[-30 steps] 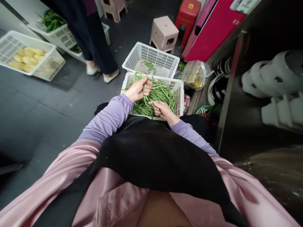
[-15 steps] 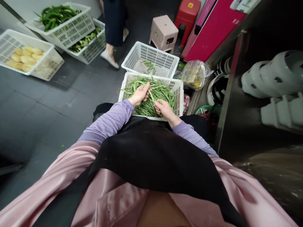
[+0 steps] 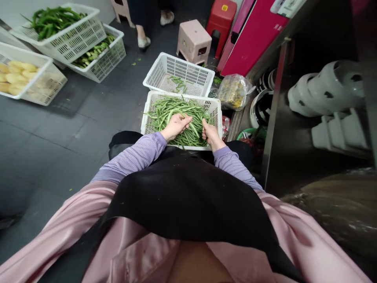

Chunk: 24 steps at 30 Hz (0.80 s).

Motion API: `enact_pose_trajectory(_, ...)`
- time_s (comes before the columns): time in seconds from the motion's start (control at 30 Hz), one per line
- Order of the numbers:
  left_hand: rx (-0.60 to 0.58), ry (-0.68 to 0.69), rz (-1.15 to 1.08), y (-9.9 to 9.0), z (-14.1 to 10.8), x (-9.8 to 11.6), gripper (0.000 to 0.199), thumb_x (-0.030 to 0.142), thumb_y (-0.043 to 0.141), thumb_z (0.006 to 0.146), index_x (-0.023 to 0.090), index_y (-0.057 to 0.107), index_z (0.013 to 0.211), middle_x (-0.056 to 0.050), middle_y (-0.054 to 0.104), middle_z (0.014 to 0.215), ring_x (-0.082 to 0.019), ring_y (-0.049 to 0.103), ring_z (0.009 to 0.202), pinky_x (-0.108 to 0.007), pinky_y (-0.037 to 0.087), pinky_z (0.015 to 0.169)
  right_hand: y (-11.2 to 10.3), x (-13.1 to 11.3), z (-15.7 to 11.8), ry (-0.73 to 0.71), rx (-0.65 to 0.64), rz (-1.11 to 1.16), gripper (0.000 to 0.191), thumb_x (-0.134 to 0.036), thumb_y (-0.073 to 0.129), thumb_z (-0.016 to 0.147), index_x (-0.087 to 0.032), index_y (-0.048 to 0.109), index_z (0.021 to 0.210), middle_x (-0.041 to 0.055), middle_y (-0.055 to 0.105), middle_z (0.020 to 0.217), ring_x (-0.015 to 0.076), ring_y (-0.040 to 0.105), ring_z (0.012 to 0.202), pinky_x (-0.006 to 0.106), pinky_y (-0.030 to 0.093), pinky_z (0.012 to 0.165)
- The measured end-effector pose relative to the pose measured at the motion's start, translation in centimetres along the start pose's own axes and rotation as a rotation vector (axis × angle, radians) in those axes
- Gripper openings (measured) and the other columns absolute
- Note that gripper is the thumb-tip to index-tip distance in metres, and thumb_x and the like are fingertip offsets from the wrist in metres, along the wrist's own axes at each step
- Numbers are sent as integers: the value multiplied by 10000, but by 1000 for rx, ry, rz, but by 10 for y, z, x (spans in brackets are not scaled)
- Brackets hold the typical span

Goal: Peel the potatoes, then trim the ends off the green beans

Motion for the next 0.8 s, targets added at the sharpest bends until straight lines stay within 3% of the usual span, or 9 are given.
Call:
enact_pose_trajectory(0.13, 27, -55, -68, -2, 5, -6, 562, 370, 1163, 974, 230, 635, 840, 95, 552, 605, -57, 396, 462, -183, 258, 461, 26, -2, -24, 33, -268, 12, 573, -573, 1047, 1153, -266, 607, 954, -93, 568, 672, 79, 426, 490, 189, 312, 469)
enact_pose_trajectory(0.23, 28, -64, -115, -5, 6, -9, 590, 397, 1197, 938, 231, 638, 848, 124, 486, 571, -42, 339, 445, -186, 223, 449, 36, -7, -38, 128, -402, 36, 492, -526, 921, 1257, -250, 624, 978, -125, 485, 650, 59, 328, 475, 169, 248, 481)
enact_pose_trajectory(0.37, 91, -74, -228, -19, 5, -10, 571, 428, 1092, 1046, 251, 576, 877, 142, 459, 600, -33, 264, 464, -170, 182, 465, 30, -10, -42, 203, -450, 62, 500, -502, 905, 1256, -251, 600, 949, -150, 377, 638, 61, 235, 480, 173, 210, 487)
enact_pose_trajectory(0.47, 211, 35, -224, -26, 1, -10, 499, 418, 1055, 1056, 268, 594, 939, 126, 535, 663, -56, 299, 499, -179, 227, 487, 27, -8, -41, 216, -421, 77, 524, -479, 897, 1247, -266, 546, 921, -139, 377, 642, 72, 252, 490, 182, 221, 491)
enact_pose_trajectory(0.53, 251, 157, -101, -25, -3, -11, 463, 365, 1068, 1013, 272, 624, 920, 90, 600, 710, -89, 423, 562, -198, 324, 533, 29, -5, -38, 196, -347, 93, 536, -462, 856, 1269, -275, 505, 910, -132, 382, 638, 77, 267, 496, 187, 236, 493)
enact_pose_trajectory(0.67, 133, 362, 229, -15, -13, -14, 403, 285, 1105, 885, 270, 709, 815, 3, 725, 803, -188, 689, 820, -249, 518, 720, 39, 5, -26, 107, -188, 125, 580, -494, 867, 1267, -301, 442, 922, -146, 343, 612, 80, 253, 482, 198, 270, 478)
enact_pose_trajectory(0.8, 70, 370, 302, -5, -25, -23, 368, 321, 1087, 895, 276, 735, 801, 8, 701, 755, -202, 670, 783, -271, 521, 746, 44, 16, -7, 26, -115, 180, 620, -536, 910, 1240, -316, 419, 934, -162, 316, 586, 85, 272, 457, 197, 286, 449)
Point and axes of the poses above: each hand's wrist, its own z-axis towards the middle knuckle, its own y-axis out of the palm, x = y × z, the point moved 1 cm from there along z, towards the middle knuckle
